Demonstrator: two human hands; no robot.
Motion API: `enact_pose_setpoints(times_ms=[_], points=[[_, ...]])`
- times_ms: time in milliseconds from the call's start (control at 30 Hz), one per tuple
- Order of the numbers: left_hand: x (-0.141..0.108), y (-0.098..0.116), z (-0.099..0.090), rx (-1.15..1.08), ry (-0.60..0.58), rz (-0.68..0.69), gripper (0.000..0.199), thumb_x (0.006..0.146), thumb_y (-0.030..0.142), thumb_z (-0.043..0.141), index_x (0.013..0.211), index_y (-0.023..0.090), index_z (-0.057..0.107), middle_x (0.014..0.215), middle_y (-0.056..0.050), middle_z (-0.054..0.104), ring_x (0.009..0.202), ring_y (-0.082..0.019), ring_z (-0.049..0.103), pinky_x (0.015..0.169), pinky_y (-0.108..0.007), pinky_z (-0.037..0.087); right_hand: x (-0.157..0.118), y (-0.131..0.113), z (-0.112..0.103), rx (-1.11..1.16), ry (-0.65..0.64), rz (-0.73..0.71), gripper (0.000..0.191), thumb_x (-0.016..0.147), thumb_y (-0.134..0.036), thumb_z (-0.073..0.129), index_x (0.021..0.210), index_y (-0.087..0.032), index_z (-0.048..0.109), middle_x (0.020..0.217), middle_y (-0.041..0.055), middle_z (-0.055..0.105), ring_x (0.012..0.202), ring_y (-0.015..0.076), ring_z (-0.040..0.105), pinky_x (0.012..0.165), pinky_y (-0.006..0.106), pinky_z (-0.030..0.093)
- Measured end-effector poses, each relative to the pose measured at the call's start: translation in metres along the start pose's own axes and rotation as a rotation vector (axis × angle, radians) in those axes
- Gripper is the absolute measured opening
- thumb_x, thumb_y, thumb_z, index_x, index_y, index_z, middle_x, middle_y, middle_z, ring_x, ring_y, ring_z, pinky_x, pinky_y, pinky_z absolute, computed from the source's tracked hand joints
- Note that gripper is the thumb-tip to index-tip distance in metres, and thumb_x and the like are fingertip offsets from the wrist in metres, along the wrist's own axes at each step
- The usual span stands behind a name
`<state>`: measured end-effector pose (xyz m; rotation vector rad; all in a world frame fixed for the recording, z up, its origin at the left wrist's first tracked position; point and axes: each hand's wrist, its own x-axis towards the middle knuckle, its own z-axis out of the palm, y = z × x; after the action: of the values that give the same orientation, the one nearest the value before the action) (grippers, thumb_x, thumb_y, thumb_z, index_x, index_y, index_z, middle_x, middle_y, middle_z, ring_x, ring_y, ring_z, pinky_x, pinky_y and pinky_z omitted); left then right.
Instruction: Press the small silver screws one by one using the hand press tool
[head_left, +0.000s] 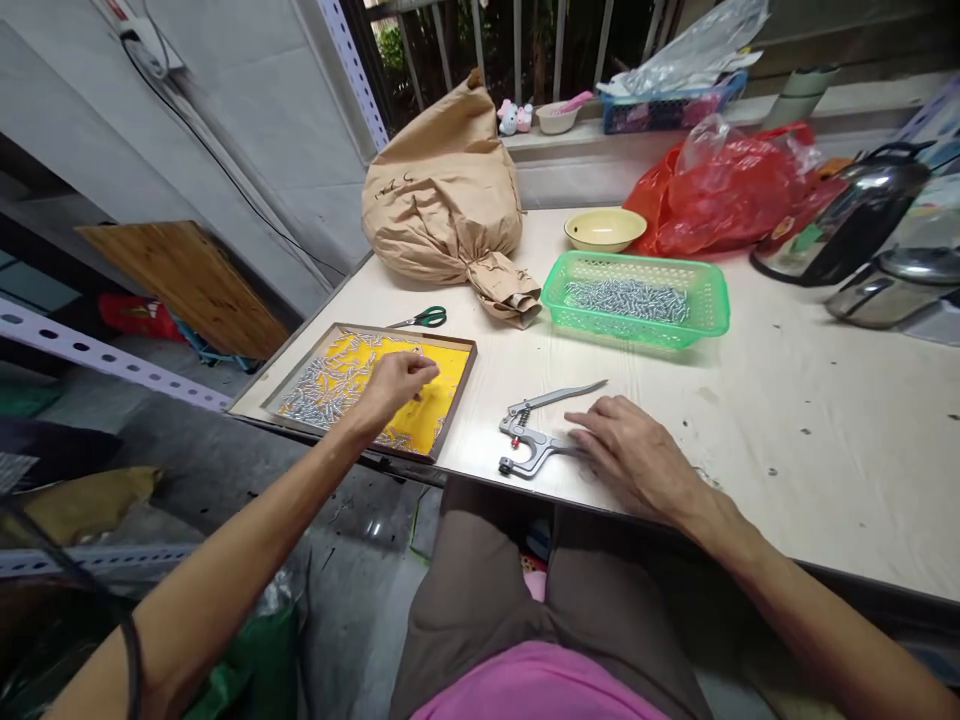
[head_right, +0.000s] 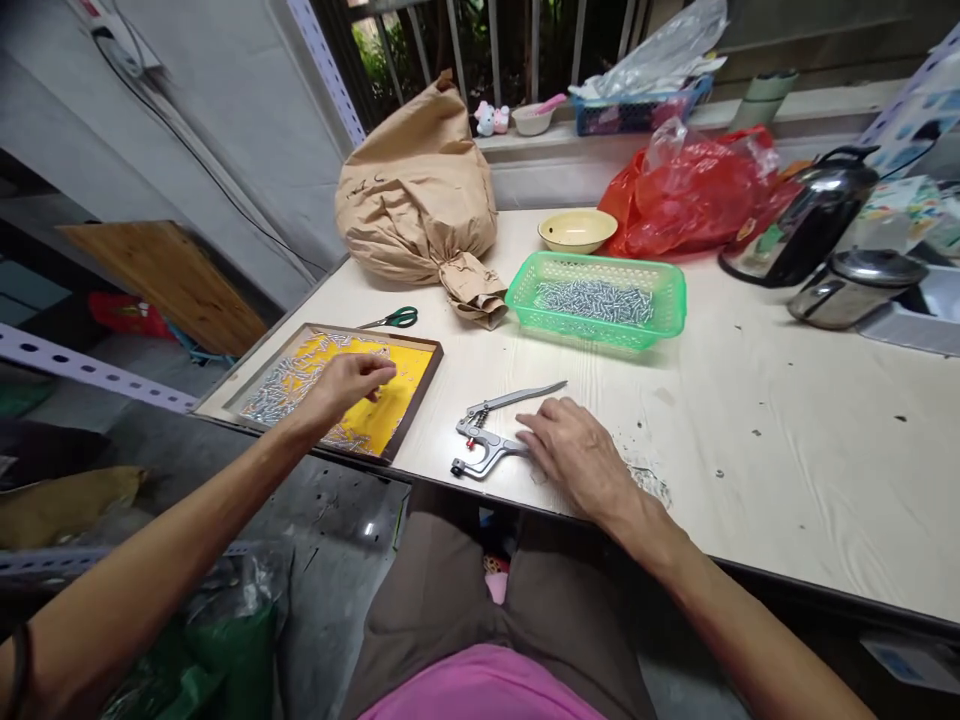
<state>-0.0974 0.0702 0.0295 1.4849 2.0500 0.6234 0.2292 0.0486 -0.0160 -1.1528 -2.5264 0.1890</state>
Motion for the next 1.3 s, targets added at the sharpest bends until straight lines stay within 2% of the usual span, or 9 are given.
enact_pose_setpoints(times_ms=[100, 200, 367, 500, 633, 767, 900, 1133, 1300], points=[[-0.030, 0.024, 0.021, -0.243, -0.201, 0.009, 0.022, 0.079, 0.033, 0.059, 0.077, 0.012, 0.066, 0.069, -0.002, 0.063, 0.050, -0.007, 0.051, 0.051, -0.021, 0.042, -0.016, -0.014, -0.001, 0.039, -0.072, -0.032, 0.027, 0.095, -0.034, 0.042, 0.105, -0.019, 0.063, 0.088, 0.0075, 0.056, 0.080, 0.0192, 0.052, 0.071, 0.031, 0.041], [-0.055, 0.044, 0.044, -0.367, -0.309, -0.052, 0.016, 0.078, 0.027, 0.062, 0.080, 0.011, 0.066, 0.065, 0.000, 0.061, 0.048, -0.005, 0.049, 0.049, -0.019, 0.040, -0.020, -0.019, 0.005, 0.016, -0.075, 0.026, 0.026, 0.096, -0.029, 0.040, 0.104, -0.019, 0.063, 0.087, 0.0067, 0.055, 0.077, 0.0174, 0.051, 0.066, 0.029, 0.039], [-0.070, 0.047, 0.070, -0.474, -0.336, -0.207, 0.017, 0.076, 0.024, 0.066, 0.086, 0.010, 0.065, 0.072, -0.002, 0.064, 0.051, -0.005, 0.050, 0.052, -0.018, 0.043, -0.016, -0.016, 0.011, -0.053, -0.087, 0.052, 0.023, 0.095, -0.025, 0.042, 0.095, -0.019, 0.064, 0.084, 0.0055, 0.056, 0.074, 0.0158, 0.051, 0.063, 0.028, 0.036], [-0.072, 0.035, 0.081, -0.438, -0.336, -0.217, 0.022, 0.074, 0.030, 0.067, 0.082, 0.010, 0.068, 0.060, 0.001, 0.059, 0.046, -0.004, 0.043, 0.046, -0.018, 0.036, -0.016, -0.016, 0.013, -0.090, -0.078, 0.052, 0.023, 0.095, -0.023, 0.042, 0.089, -0.018, 0.064, 0.083, 0.0056, 0.057, 0.076, 0.0161, 0.051, 0.063, 0.028, 0.034], [-0.074, 0.030, 0.086, -0.324, -0.335, -0.164, 0.029, 0.071, 0.037, 0.068, 0.079, 0.010, 0.070, 0.050, 0.003, 0.052, 0.041, -0.005, 0.037, 0.041, -0.019, 0.026, -0.016, -0.018, 0.012, -0.116, -0.089, 0.074, 0.021, 0.094, -0.022, 0.045, 0.089, -0.019, 0.064, 0.083, 0.0053, 0.059, 0.076, 0.0160, 0.052, 0.061, 0.028, 0.033], [-0.072, 0.031, 0.085, -0.218, -0.362, -0.146, 0.029, 0.070, 0.038, 0.066, 0.079, 0.011, 0.071, 0.047, 0.004, 0.050, 0.040, -0.006, 0.037, 0.040, -0.020, 0.025, -0.014, -0.020, 0.011, -0.133, -0.112, 0.096, 0.019, 0.093, -0.021, 0.046, 0.089, -0.019, 0.065, 0.085, 0.0051, 0.059, 0.077, 0.0158, 0.053, 0.061, 0.029, 0.033], [-0.067, 0.037, 0.082, -0.130, -0.420, -0.201, 0.027, 0.070, 0.037, 0.065, 0.076, 0.011, 0.070, 0.043, 0.004, 0.048, 0.040, -0.008, 0.039, 0.040, -0.021, 0.028, -0.014, -0.022, 0.010, -0.159, -0.125, 0.116, 0.019, 0.093, -0.022, 0.046, 0.090, -0.018, 0.065, 0.087, 0.0052, 0.059, 0.077, 0.0161, 0.053, 0.061, 0.029, 0.033], [-0.061, 0.043, 0.074, -0.090, -0.599, -0.284, 0.024, 0.069, 0.034, 0.067, 0.058, 0.014, 0.058, 0.038, 0.007, 0.041, 0.036, -0.005, 0.032, 0.039, -0.020, 0.023, -0.017, -0.022, 0.011, -0.177, -0.117, 0.090, 0.020, 0.094, -0.024, 0.045, 0.094, -0.020, 0.065, 0.088, 0.0057, 0.060, 0.080, 0.0163, 0.053, 0.063, 0.028, 0.033], [-0.063, 0.041, 0.073, -0.106, -0.656, -0.336, 0.024, 0.071, 0.032, 0.068, 0.059, 0.015, 0.056, 0.042, 0.006, 0.045, 0.037, -0.006, 0.036, 0.039, -0.020, 0.028, -0.019, -0.021, 0.010, -0.181, -0.141, 0.071, 0.024, 0.096, -0.024, 0.041, 0.099, -0.020, 0.064, 0.090, 0.0054, 0.060, 0.081, 0.0165, 0.052, 0.064, 0.029, 0.032]])
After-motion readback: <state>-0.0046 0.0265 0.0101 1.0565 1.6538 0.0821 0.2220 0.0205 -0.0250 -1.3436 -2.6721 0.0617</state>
